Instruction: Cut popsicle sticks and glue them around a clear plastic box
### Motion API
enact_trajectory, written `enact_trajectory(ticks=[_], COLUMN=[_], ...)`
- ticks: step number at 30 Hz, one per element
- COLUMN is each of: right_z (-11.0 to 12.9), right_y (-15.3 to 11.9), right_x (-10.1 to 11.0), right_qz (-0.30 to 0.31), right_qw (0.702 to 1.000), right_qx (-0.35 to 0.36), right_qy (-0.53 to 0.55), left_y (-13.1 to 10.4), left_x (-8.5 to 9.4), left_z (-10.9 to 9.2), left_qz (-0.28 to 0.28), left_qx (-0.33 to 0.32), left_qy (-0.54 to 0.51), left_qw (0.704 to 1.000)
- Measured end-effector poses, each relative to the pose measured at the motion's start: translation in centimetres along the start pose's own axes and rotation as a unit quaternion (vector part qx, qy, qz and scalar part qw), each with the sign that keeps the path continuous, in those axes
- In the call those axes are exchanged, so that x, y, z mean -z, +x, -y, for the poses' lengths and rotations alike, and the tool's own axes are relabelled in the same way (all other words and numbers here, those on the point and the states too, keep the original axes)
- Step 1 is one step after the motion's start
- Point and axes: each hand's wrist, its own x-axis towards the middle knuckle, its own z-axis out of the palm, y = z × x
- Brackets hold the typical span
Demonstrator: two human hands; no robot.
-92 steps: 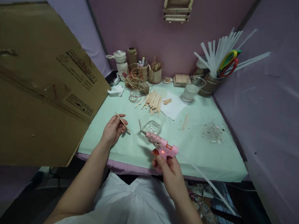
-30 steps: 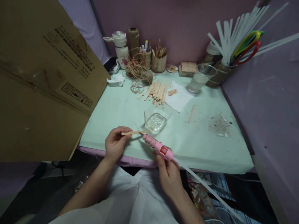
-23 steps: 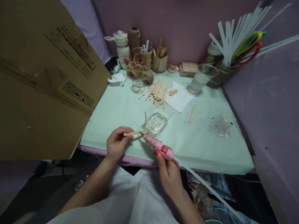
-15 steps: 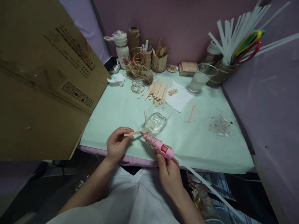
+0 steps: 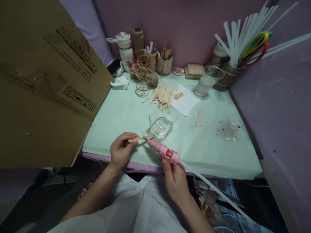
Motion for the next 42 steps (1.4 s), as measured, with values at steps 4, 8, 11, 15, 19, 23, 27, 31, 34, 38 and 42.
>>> enact_trajectory(ticks=[4, 8, 11, 15, 19, 23, 27, 31, 34, 38, 42], right_z=[-0.02, -0.07, -0.14, -0.24, -0.18, -0.04, -0.2, -0.32, -0.31, -0.4, -0.44], right_y=[-0.12, -0.23, -0.3, -0.38, -0.35, -0.29, -0.33, -0.35, -0.33, -0.29, -0.17], right_x=[-0.05, -0.16, -0.21, -0.24, -0.3, -0.26, -0.23, -0.33, -0.38, -0.32, -0.17], right_qz=[0.004, 0.006, 0.011, 0.013, 0.009, 0.004, 0.009, 0.012, 0.007, 0.004, -0.002], right_qw=[1.0, 1.0, 1.0, 1.0, 1.0, 1.0, 1.0, 1.0, 1.0, 1.0, 1.0], right_qx=[0.003, 0.006, 0.007, 0.005, 0.002, 0.002, 0.002, 0.001, 0.003, 0.009, 0.011], right_qy=[0.008, 0.008, 0.011, 0.013, 0.014, 0.018, 0.013, 0.011, 0.006, -0.007, -0.009], left_y=[-0.07, -0.09, -0.02, 0.04, -0.03, -0.12, -0.15, -0.16, -0.16, -0.19, -0.25], left_x=[0.06, 0.0, -0.08, -0.16, -0.17, -0.16, -0.13, -0.09, -0.04, 0.06, 0.13], left_z=[0.14, 0.18, 0.06, -0.08, -0.07, -0.05, -0.01, 0.09, 0.18, 0.3, 0.45], left_qz=[0.007, -0.001, 0.0, 0.0, 0.001, 0.003, 0.004, 0.008, 0.011, 0.012, 0.012], left_qx=[-0.005, 0.004, 0.003, 0.002, 0.004, 0.0, -0.003, -0.008, -0.013, -0.021, -0.026], left_qy=[0.0, 0.001, 0.0, -0.001, 0.0, 0.003, 0.011, 0.015, 0.017, 0.018, 0.024], left_qw=[1.0, 1.0, 1.0, 1.0, 1.0, 1.0, 1.0, 1.0, 1.0, 1.0, 0.999])
